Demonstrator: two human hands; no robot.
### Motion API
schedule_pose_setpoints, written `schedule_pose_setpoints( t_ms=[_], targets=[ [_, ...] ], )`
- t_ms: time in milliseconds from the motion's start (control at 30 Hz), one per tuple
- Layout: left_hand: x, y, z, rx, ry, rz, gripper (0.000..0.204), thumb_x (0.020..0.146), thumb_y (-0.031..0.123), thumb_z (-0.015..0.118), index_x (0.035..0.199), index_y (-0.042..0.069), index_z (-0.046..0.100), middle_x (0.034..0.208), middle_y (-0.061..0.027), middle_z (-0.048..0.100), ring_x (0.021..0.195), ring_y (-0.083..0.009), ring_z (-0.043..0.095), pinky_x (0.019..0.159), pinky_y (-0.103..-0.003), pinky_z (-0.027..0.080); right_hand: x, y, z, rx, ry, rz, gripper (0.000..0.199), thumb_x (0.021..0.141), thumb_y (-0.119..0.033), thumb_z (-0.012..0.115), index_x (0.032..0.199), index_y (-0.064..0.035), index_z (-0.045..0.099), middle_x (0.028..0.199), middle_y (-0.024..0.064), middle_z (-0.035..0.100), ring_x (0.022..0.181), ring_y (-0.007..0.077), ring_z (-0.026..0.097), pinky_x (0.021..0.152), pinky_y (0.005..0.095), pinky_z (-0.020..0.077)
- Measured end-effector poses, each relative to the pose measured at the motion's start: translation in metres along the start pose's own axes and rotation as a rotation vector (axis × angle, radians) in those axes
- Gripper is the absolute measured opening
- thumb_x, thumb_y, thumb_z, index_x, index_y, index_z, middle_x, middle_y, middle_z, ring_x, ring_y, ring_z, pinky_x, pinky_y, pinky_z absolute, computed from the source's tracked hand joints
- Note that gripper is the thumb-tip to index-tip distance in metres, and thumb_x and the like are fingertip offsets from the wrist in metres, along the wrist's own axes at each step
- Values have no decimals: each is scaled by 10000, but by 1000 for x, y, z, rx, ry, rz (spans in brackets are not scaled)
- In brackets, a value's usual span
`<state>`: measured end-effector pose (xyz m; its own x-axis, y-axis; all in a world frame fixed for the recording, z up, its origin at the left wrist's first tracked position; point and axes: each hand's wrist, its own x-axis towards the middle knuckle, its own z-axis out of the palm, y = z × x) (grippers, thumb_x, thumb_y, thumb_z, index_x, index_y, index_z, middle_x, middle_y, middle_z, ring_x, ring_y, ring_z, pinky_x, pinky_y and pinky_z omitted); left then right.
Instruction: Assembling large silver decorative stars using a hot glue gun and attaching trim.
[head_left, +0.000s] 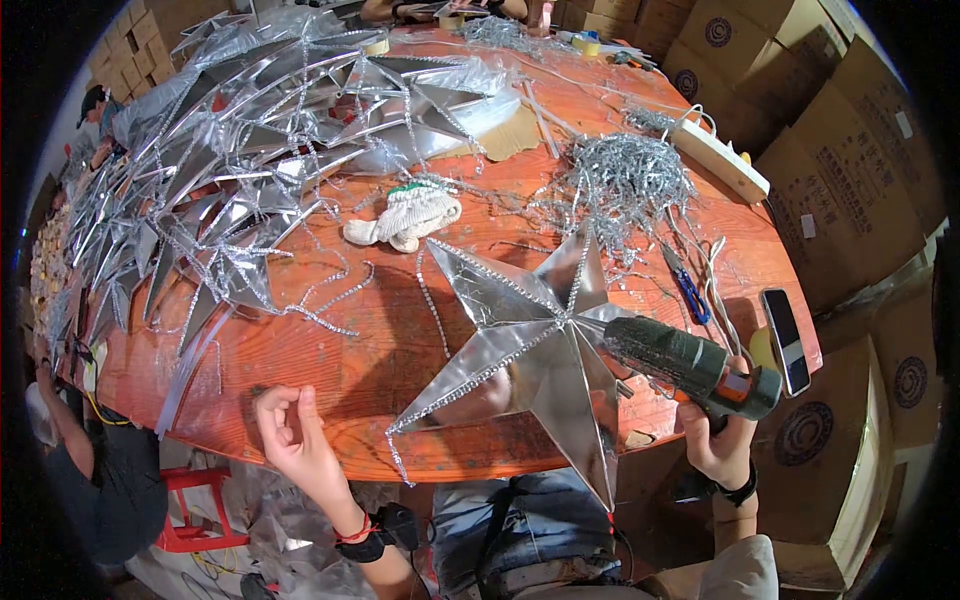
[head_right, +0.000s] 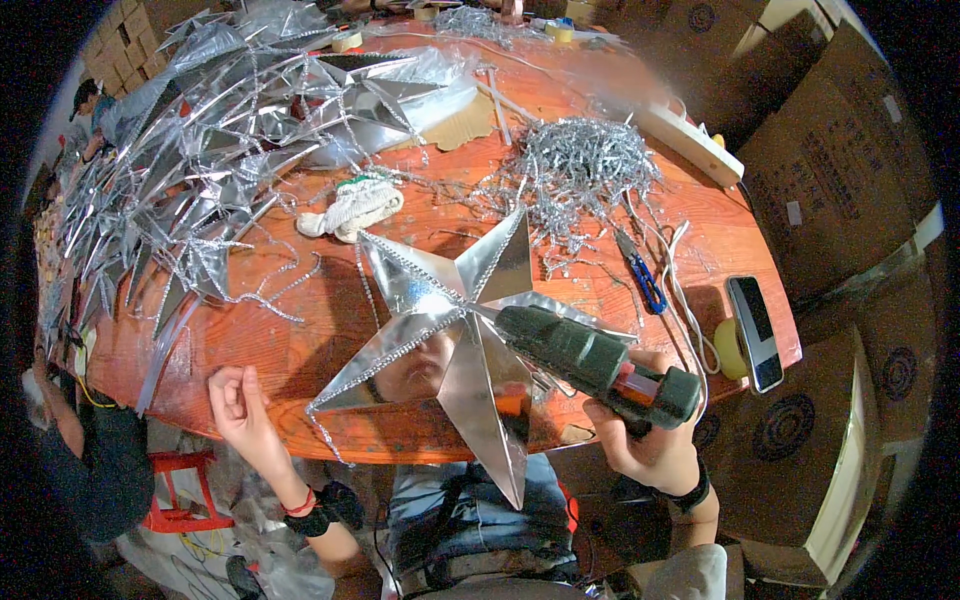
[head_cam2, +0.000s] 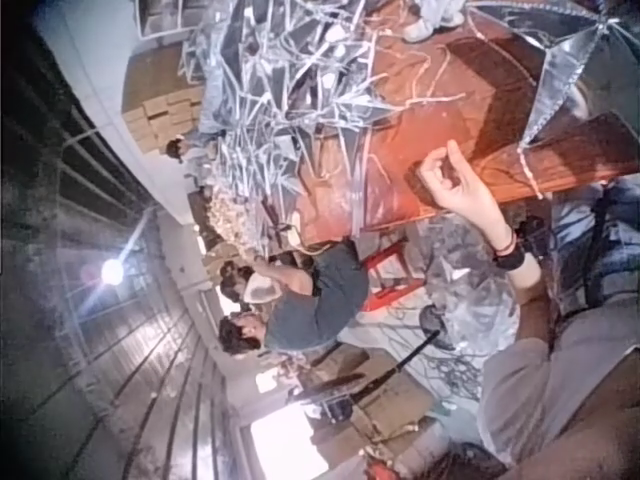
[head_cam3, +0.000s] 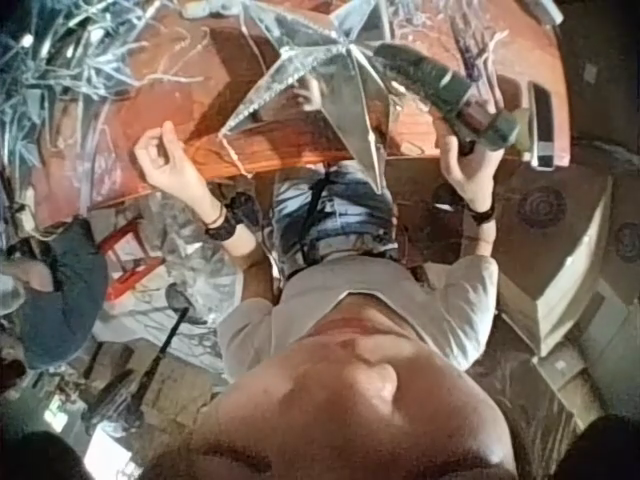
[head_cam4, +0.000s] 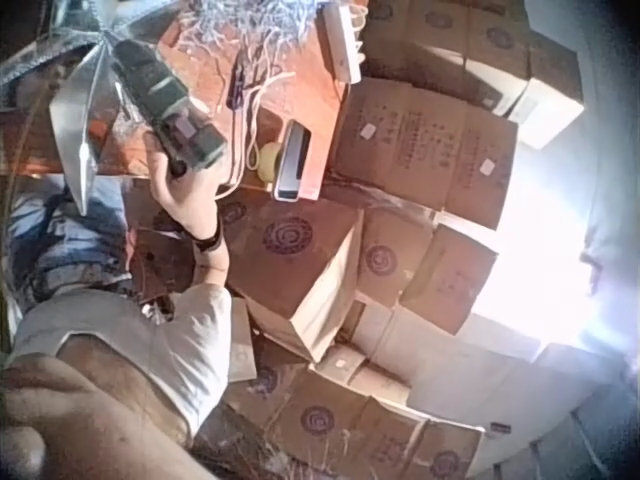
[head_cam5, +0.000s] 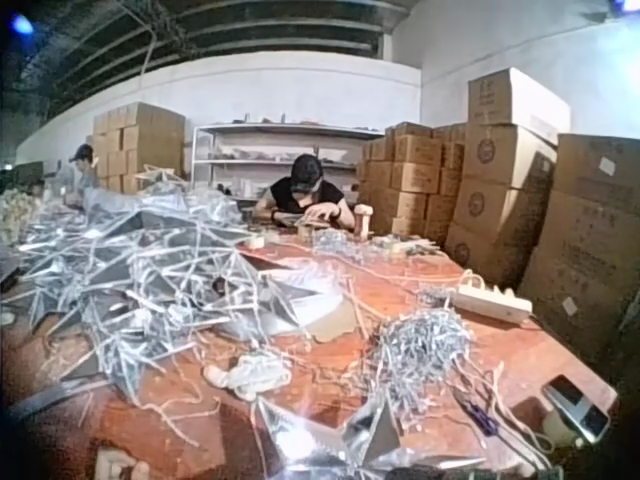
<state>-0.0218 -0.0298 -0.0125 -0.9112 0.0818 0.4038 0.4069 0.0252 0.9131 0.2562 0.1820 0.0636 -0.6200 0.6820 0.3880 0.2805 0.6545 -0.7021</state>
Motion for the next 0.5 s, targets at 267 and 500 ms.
schedule_pose_setpoints(
  t_ms=[267, 500],
  targets=[
    [0, 5, 3, 31, -23, -7, 36, 868, 29, 543, 902, 19, 542, 834, 4, 509, 664, -52, 442, 553, -184, 363, -2, 3, -6, -36, -7, -8, 314, 717, -95, 666, 963, 24, 512, 858, 103, 572, 752, 205, 559, 689, 292, 435],
    [0, 2, -1, 73, -62, 12, 74, 876, 7, 507, 934, 9, 554, 855, -2, 528, 656, -53, 443, 565, -191, 376, 6, -7, 4, 72, 71, -29, 271, 719, -89, 659, 930, 17, 525, 834, 105, 583, 721, 210, 575, 680, 279, 438]
  ],
)
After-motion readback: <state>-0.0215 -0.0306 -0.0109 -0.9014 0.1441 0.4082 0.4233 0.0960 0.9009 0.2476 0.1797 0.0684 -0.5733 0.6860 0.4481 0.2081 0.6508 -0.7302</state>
